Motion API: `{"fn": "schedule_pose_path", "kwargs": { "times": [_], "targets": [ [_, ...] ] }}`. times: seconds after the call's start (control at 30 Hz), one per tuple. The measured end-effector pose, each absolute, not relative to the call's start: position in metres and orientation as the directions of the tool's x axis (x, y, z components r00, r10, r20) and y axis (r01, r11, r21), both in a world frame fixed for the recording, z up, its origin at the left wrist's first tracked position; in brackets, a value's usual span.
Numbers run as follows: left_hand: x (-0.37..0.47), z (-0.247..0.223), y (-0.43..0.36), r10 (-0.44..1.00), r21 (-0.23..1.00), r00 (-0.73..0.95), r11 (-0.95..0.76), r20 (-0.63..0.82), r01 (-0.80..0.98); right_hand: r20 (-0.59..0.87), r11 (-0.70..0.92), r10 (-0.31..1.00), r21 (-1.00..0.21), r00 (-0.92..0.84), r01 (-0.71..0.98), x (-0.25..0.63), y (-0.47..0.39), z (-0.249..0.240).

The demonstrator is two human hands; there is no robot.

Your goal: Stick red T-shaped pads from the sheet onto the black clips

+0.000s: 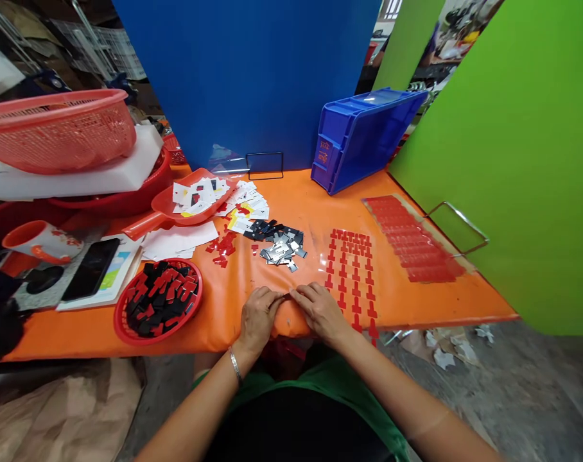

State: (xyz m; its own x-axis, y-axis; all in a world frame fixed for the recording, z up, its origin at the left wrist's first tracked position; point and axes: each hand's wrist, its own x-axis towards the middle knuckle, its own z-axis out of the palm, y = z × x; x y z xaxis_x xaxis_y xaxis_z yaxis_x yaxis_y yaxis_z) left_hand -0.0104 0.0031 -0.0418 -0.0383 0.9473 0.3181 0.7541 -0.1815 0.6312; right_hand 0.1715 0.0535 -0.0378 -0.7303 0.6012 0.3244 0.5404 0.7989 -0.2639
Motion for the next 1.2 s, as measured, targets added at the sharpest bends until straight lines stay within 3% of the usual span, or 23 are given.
{"fn": "schedule_pose_path", "kwargs": {
  "times": [0.13,0.23,0.33,0.4,0.47,0.57,0.9,1.07,1.2],
  "targets": [
    [-0.012,-0.047,0.004,0.937,0.662,-0.055,-0.201,0.345,0.722,0.354,0.764,0.645,-0.328,-0.677,0.556,0.167,0.050,-0.036],
    [-0.011,-0.048,0.006,0.936,0.689,-0.078,-0.195,0.343,0.698,0.370,0.710,0.697,-0.474,-0.614,0.521,0.168,0.052,-0.032],
    [-0.010,-0.045,0.007,0.935,0.740,-0.142,-0.158,0.326,0.654,0.374,0.574,0.813,-0.644,-0.447,0.506,0.181,0.068,-0.025],
    [-0.009,-0.042,0.006,0.936,0.791,-0.220,-0.089,0.274,0.605,0.335,0.438,0.899,-0.692,-0.284,0.574,0.199,0.089,-0.019],
    [-0.008,-0.038,0.005,0.937,0.832,-0.283,-0.016,0.206,0.554,0.280,0.279,0.953,-0.667,-0.115,0.690,0.221,0.116,-0.015],
    [-0.007,-0.033,0.005,0.939,0.862,-0.313,0.035,0.145,0.506,0.260,0.185,0.965,-0.636,-0.018,0.749,0.250,0.156,-0.015],
    [-0.008,-0.033,0.006,0.937,0.920,-0.347,0.104,0.037,0.379,0.096,0.081,0.995,-0.519,-0.036,0.851,0.268,0.210,-0.030],
    [0.009,-0.026,0.032,0.936,0.988,-0.338,0.132,-0.099,0.076,0.026,0.070,0.997,-0.482,-0.066,0.873,0.269,0.221,-0.027],
    [0.050,-0.012,0.083,0.955,0.968,-0.211,0.169,-0.208,-0.187,0.075,0.086,0.995,-0.454,-0.058,0.887,0.265,0.215,-0.025]
  ]
}}
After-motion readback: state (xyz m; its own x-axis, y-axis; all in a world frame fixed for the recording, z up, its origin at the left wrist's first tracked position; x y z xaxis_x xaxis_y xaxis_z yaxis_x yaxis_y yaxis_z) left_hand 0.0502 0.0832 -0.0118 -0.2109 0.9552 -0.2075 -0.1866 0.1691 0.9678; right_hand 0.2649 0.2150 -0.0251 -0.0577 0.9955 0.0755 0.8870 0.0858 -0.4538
